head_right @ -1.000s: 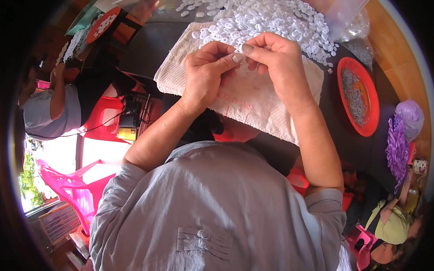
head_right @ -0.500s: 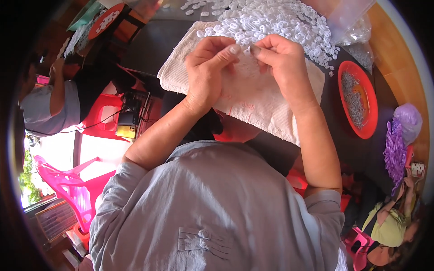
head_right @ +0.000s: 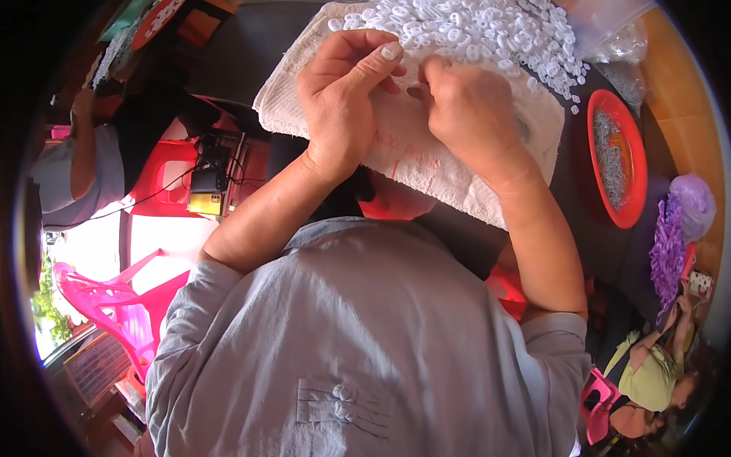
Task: Manually assembling small white plastic rings or clips for manufacturing purposes.
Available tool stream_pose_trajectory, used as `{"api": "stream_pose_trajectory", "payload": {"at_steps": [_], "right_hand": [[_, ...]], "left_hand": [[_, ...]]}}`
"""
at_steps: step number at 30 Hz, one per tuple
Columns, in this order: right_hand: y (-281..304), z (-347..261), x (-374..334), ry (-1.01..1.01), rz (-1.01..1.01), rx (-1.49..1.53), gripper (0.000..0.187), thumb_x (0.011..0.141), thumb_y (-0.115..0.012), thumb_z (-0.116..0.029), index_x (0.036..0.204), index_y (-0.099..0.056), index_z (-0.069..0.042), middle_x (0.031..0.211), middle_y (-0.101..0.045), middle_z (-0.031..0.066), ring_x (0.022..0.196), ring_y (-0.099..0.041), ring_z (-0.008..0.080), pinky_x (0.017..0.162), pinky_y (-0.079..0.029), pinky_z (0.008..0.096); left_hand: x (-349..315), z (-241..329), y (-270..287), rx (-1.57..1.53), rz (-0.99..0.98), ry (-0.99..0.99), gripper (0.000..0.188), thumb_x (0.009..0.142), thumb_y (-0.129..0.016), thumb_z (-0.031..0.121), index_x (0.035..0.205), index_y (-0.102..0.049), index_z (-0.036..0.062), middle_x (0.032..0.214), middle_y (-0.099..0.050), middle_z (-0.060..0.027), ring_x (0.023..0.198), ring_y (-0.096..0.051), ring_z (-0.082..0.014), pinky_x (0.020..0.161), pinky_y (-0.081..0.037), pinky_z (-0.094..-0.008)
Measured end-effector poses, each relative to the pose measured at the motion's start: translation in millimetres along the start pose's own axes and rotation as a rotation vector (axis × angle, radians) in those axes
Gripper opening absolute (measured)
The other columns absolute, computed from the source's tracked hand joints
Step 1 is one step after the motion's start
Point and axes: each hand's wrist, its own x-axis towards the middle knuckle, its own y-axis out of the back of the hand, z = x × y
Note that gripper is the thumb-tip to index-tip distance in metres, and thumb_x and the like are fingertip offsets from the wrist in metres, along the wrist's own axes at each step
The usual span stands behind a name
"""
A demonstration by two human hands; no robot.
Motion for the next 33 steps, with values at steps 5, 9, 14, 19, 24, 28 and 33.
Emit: {"api": "stream_pose_trajectory", "payload": {"at_steps": [5,9,14,19,24,28,33], "right_hand": [[-2,3,3,0.023,-0.056,0.021,0.008,0.077,-0.061,-0.001,0.085,-0.06,-0.003,0.073,-0.063,0.0158,0.071,-0.062,0.035,0.06,-0.047,0.0415],[2,1,5,0.084,-0.014,0.045,0.009,0.074,-0.058,-0.002,0.083,-0.059,-0.004,0.07,-0.062,0.0155,0.068,-0.062,0.0348,0.059,-0.047,0.0434],[3,-1,9,0.085,-0.074,0.02,0.022,0.072,-0.055,0.004,0.092,-0.062,-0.004,0.076,-0.063,0.0159,0.071,-0.062,0.0363,0.061,-0.048,0.0436],[4,-9,2,0.045,-0.2,-0.13,0.032,0.068,-0.056,0.004,0.097,-0.065,-0.006,0.07,-0.062,0.0158,0.068,-0.062,0.0368,0.06,-0.047,0.0464],[0,15,5,-0.033,-0.148,0.129,0.012,0.075,-0.061,-0.003,0.087,-0.064,-0.003,0.061,-0.057,0.0107,0.059,-0.059,0.024,0.056,-0.045,0.0373],[29,35,16,-0.36,-0.282,0.752,0.015,0.085,-0.063,-0.018,0.078,-0.062,-0.005,0.062,-0.053,-0.0032,0.057,-0.048,0.0054,0.051,-0.036,0.0219],[51,22,11,-0.396,-0.302,0.861,0.018,0.086,-0.063,-0.023,0.079,-0.063,-0.007,0.062,-0.053,-0.0036,0.056,-0.05,0.0051,0.051,-0.033,0.0202]], "left_hand": [[1,0,0,-0.009,0.014,0.036,0.011,0.087,-0.064,0.003,0.095,-0.061,-0.0028,0.086,-0.064,-0.0057,0.074,-0.061,-0.0125,0.065,-0.048,-0.0224],[2,4,-3,-0.03,-0.004,-0.021,0.01,0.085,-0.066,0.002,0.093,-0.061,-0.0004,0.083,-0.063,-0.0019,0.068,-0.054,-0.0061,0.061,-0.045,-0.0197],[4,3,-1,-0.018,0.011,0.06,0.009,0.088,-0.062,0.002,0.095,-0.061,-0.0032,0.083,-0.064,-0.0064,0.073,-0.06,-0.0118,0.067,-0.047,-0.0221],[-1,6,-4,-0.03,-0.007,0.057,0.007,0.088,-0.062,0.001,0.094,-0.061,-0.0025,0.082,-0.063,-0.0058,0.073,-0.058,-0.0111,0.068,-0.047,-0.0224],[0,-3,-1,0.053,-0.017,0.045,0.009,0.087,-0.062,0.001,0.095,-0.062,-0.0019,0.082,-0.062,-0.0035,0.071,-0.055,-0.009,0.064,-0.045,-0.0216],[5,-9,0,0.21,-0.168,-0.046,0.017,0.084,-0.064,0.001,0.101,-0.064,-0.0015,0.085,-0.062,-0.0015,0.072,-0.055,-0.0075,0.065,-0.044,-0.0203],[7,-10,-2,0.309,-0.352,-0.063,0.023,0.081,-0.067,-0.001,0.103,-0.065,-0.0001,0.088,-0.063,-0.0008,0.08,-0.056,-0.0071,0.073,-0.047,-0.0215]]}}
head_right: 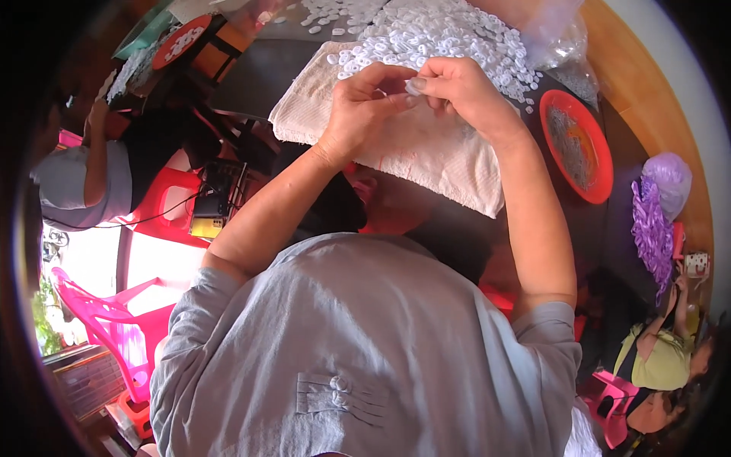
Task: Manually assembling small white plastic rings or clips for manufacturing purposes.
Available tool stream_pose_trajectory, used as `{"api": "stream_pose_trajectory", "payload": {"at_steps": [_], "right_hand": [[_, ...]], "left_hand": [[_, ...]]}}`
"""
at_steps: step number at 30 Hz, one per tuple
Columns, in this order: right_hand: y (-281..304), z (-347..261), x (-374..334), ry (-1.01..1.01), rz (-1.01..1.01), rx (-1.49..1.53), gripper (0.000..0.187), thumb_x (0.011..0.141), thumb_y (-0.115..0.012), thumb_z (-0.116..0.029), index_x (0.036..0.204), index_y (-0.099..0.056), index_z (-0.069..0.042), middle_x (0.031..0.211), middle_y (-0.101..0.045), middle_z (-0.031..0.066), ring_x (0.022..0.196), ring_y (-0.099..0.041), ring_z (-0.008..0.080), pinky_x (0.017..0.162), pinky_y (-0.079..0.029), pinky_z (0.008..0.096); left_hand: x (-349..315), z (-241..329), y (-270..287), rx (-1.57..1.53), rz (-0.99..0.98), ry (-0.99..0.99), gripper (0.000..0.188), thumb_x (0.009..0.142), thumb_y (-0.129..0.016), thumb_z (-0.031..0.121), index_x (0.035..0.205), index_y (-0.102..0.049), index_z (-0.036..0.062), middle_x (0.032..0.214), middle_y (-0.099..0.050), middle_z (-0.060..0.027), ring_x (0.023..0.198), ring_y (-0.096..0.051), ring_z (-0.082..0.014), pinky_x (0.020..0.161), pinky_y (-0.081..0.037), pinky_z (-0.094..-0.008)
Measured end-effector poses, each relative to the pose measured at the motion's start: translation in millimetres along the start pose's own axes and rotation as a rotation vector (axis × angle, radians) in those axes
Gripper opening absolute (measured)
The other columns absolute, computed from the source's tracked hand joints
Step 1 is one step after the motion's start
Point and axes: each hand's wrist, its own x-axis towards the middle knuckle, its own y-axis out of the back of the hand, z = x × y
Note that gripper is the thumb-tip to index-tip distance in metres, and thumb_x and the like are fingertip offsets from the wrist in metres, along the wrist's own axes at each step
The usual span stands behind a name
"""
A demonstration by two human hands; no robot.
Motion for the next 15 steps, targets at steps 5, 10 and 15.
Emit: {"api": "stream_pose_trajectory", "payload": {"at_steps": [5,10,15], "right_hand": [[-3,10,-6,-0.039,0.037,0.157,0.019,0.086,-0.064,-0.024,0.078,-0.064,-0.007,0.061,-0.054,-0.0035,0.055,-0.051,0.0061,0.051,-0.033,0.0201],[-8,9,-12,-0.062,0.054,0.265,0.019,0.085,-0.064,-0.024,0.078,-0.064,-0.007,0.061,-0.054,-0.0031,0.054,-0.051,0.0064,0.051,-0.033,0.02],[-10,6,-13,-0.059,0.024,0.228,0.022,0.09,-0.06,-0.023,0.075,-0.061,-0.007,0.062,-0.054,-0.0029,0.055,-0.051,0.0058,0.05,-0.032,0.0183]], "left_hand": [[-4,4,-1,-0.081,-0.043,0.072,0.025,0.078,-0.069,-0.006,0.103,-0.065,-0.0001,0.09,-0.064,-0.0024,0.086,-0.058,-0.0081,0.077,-0.049,-0.0236],[-7,4,-3,-0.043,-0.027,0.01,0.022,0.078,-0.07,-0.006,0.099,-0.064,-0.0021,0.084,-0.065,-0.0031,0.08,-0.06,-0.0089,0.074,-0.05,-0.0233],[-9,4,-3,-0.085,0.014,0.011,0.02,0.078,-0.069,-0.007,0.097,-0.064,-0.0021,0.086,-0.065,-0.0043,0.081,-0.06,-0.0092,0.074,-0.05,-0.0235]]}}
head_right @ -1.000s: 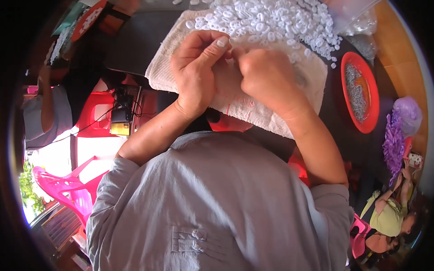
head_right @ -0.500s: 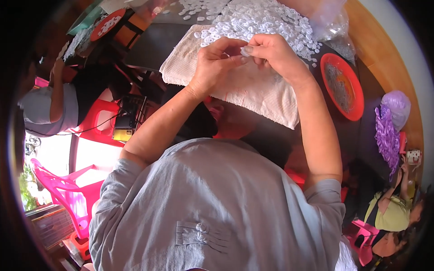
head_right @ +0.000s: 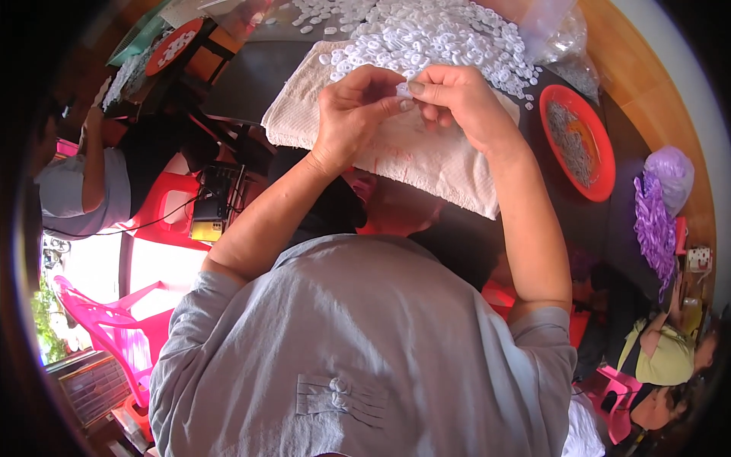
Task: Manually assembling small white plastic rings or clips for manufacturing purposes.
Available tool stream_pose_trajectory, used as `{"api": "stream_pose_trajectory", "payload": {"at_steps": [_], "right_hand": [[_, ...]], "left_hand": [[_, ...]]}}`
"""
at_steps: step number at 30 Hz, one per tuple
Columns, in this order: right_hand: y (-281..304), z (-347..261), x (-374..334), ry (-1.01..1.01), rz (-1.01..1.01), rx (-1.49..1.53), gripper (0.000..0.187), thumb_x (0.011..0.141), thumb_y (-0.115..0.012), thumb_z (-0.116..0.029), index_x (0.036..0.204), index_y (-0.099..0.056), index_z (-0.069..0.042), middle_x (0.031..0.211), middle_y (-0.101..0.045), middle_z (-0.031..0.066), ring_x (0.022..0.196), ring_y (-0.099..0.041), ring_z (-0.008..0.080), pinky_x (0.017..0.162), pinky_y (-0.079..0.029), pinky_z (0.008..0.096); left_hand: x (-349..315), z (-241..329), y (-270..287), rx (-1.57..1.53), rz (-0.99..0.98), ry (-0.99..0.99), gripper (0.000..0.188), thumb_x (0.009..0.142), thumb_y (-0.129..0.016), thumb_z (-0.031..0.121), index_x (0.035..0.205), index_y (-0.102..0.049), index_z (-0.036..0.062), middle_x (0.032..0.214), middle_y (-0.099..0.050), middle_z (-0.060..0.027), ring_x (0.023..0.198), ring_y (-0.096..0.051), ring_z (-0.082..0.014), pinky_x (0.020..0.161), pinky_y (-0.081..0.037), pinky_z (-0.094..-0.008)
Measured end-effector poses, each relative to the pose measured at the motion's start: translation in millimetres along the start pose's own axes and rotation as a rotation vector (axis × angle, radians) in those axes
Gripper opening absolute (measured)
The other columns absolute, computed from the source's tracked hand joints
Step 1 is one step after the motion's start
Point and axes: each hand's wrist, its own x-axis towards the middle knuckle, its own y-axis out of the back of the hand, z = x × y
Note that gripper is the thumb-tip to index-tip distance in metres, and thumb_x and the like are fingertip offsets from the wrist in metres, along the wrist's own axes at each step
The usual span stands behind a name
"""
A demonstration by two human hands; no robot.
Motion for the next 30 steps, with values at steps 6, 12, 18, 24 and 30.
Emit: {"api": "stream_pose_trajectory", "payload": {"at_steps": [6,12,18,24,30], "right_hand": [[0,6,4,-0.033,-0.07,0.072,0.019,0.089,-0.06,-0.021,0.078,-0.062,-0.006,0.062,-0.054,-0.0028,0.052,-0.05,0.0052,0.046,-0.031,0.0182],[-6,9,4,-0.002,0.019,0.188,0.021,0.09,-0.06,-0.023,0.081,-0.063,-0.004,0.06,-0.05,-0.0025,0.051,-0.049,0.0073,0.045,-0.031,0.0191],[19,7,1,0.166,0.312,0.366,0.024,0.091,-0.06,-0.024,0.084,-0.061,-0.002,0.06,-0.046,-0.002,0.054,-0.05,0.0121,0.048,-0.031,0.0231],[21,13,4,0.143,0.376,0.266,0.024,0.09,-0.06,-0.024,0.083,-0.061,-0.001,0.058,-0.046,-0.0021,0.055,-0.051,0.0123,0.05,-0.031,0.0227],[27,13,-2,0.189,0.581,0.317,0.025,0.09,-0.062,-0.024,0.083,-0.062,0.0,0.058,-0.046,-0.002,0.055,-0.052,0.0123,0.051,-0.031,0.0215]], "left_hand": [[-4,3,1,0.041,-0.021,-0.017,0.019,0.078,-0.07,-0.007,0.095,-0.063,-0.0019,0.085,-0.066,-0.0049,0.08,-0.061,-0.0093,0.074,-0.051,-0.0233],[-5,12,-2,0.071,0.07,-0.028,0.018,0.077,-0.07,-0.006,0.093,-0.063,-0.0022,0.083,-0.066,-0.0056,0.074,-0.061,-0.0096,0.064,-0.049,-0.022],[66,83,50,0.21,0.091,-0.477,0.012,0.074,-0.072,0.005,0.084,-0.067,0.0012,0.07,-0.066,-0.0059,0.053,-0.06,-0.014,0.048,-0.048,-0.0252],[182,152,64,0.719,0.373,-0.26,0.012,0.076,-0.07,0.007,0.083,-0.066,-0.0006,0.066,-0.061,-0.0052,0.054,-0.051,-0.0128,0.051,-0.042,-0.0252],[143,82,43,0.754,0.216,-0.708,0.01,0.073,-0.067,-0.002,0.082,-0.064,-0.0019,0.073,-0.061,-0.0089,0.063,-0.056,-0.0197,0.06,-0.046,-0.0302]]}}
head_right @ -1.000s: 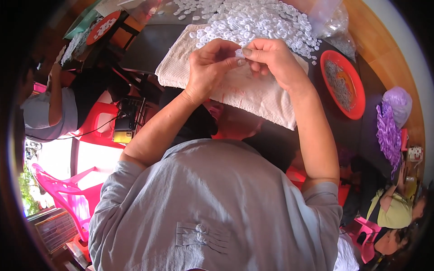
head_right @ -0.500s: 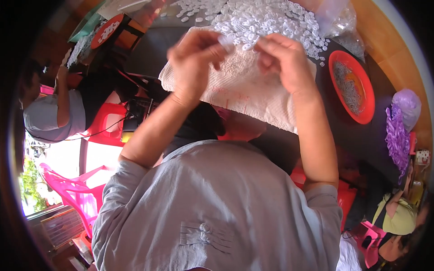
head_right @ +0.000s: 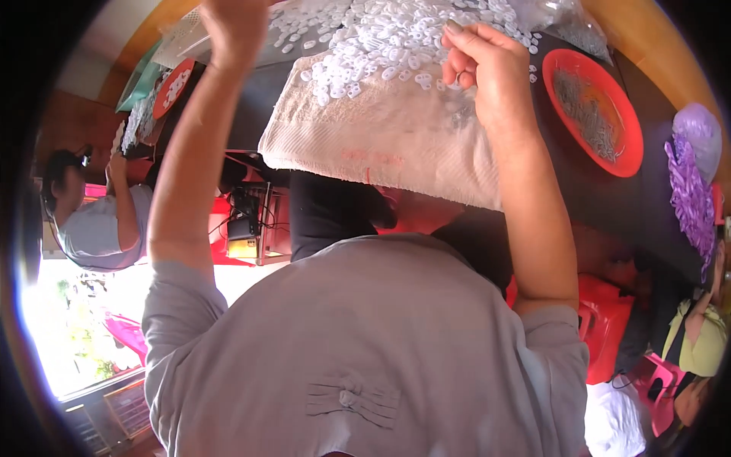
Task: Manually assembling small white plastic rings or clips for manufacturing purposes.
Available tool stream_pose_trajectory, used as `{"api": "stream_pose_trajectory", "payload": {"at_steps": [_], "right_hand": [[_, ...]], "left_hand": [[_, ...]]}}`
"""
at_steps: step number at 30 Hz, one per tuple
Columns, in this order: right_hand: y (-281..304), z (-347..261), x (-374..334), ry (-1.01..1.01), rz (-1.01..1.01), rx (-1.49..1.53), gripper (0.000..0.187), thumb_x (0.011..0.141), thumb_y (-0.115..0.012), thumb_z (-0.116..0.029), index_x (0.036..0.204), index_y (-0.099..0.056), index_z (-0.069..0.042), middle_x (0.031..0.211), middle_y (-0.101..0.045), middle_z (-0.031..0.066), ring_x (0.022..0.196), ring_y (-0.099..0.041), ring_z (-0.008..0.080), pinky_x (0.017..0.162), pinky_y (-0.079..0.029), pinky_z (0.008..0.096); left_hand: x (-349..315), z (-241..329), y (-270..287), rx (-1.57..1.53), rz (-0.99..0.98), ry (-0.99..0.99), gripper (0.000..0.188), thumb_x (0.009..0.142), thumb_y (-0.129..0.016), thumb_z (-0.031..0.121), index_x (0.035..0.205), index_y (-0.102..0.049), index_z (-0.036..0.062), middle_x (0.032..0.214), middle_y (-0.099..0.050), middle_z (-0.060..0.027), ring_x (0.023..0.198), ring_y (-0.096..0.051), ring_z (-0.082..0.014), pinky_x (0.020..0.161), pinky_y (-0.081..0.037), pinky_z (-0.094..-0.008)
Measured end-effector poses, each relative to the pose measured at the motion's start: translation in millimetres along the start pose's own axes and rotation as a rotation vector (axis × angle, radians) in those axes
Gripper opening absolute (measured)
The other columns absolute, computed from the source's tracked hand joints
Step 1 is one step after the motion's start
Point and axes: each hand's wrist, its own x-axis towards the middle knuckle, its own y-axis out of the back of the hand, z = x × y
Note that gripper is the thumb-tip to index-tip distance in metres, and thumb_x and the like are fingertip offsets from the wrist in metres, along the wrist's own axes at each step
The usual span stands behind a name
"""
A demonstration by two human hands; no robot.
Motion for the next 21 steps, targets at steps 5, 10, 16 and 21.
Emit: {"api": "stream_pose_trajectory", "payload": {"at_steps": [5,10,16,21], "right_hand": [[-2,0,-1,-0.019,-0.02,0.03,0.025,0.089,-0.063,-0.024,0.082,-0.062,0.0,0.058,-0.046,-0.0021,0.054,-0.052,0.0118,0.05,-0.031,0.0212],[-3,0,-1,-0.029,-0.063,-0.049,0.023,0.089,-0.063,-0.022,0.081,-0.063,0.0,0.057,-0.047,-0.0025,0.053,-0.051,0.0099,0.049,-0.03,0.0212],[-4,-3,-5,0.023,-0.313,-0.3,0.016,0.085,-0.064,-0.017,0.079,-0.062,-0.003,0.058,-0.05,-0.0032,0.053,-0.048,0.0049,0.048,-0.03,0.0204],[-6,-3,-10,0.133,-0.527,-0.52,0.009,0.082,-0.067,-0.011,0.079,-0.062,-0.004,0.062,-0.051,-0.0048,0.054,-0.043,0.0032,0.05,-0.035,0.0201]], "left_hand": [[-89,20,-41,0.109,-0.54,-0.249,0.007,0.072,-0.069,0.01,0.078,-0.066,0.0093,0.079,-0.06,-0.0064,0.075,-0.062,-0.0273,0.065,-0.052,-0.0389],[-102,17,-57,0.268,-0.748,-0.291,0.013,0.076,-0.068,0.016,0.085,-0.065,0.0062,0.082,-0.059,-0.0084,0.076,-0.061,-0.0289,0.066,-0.05,-0.0378],[-97,22,-46,0.137,-0.76,-0.14,0.011,0.073,-0.065,0.01,0.083,-0.064,0.0058,0.079,-0.061,-0.0083,0.073,-0.064,-0.0287,0.064,-0.052,-0.0393],[-106,36,-9,-0.153,-0.972,0.469,0.013,0.07,-0.064,0.005,0.083,-0.065,0.0066,0.077,-0.06,-0.0087,0.072,-0.063,-0.0277,0.064,-0.051,-0.0379]]}}
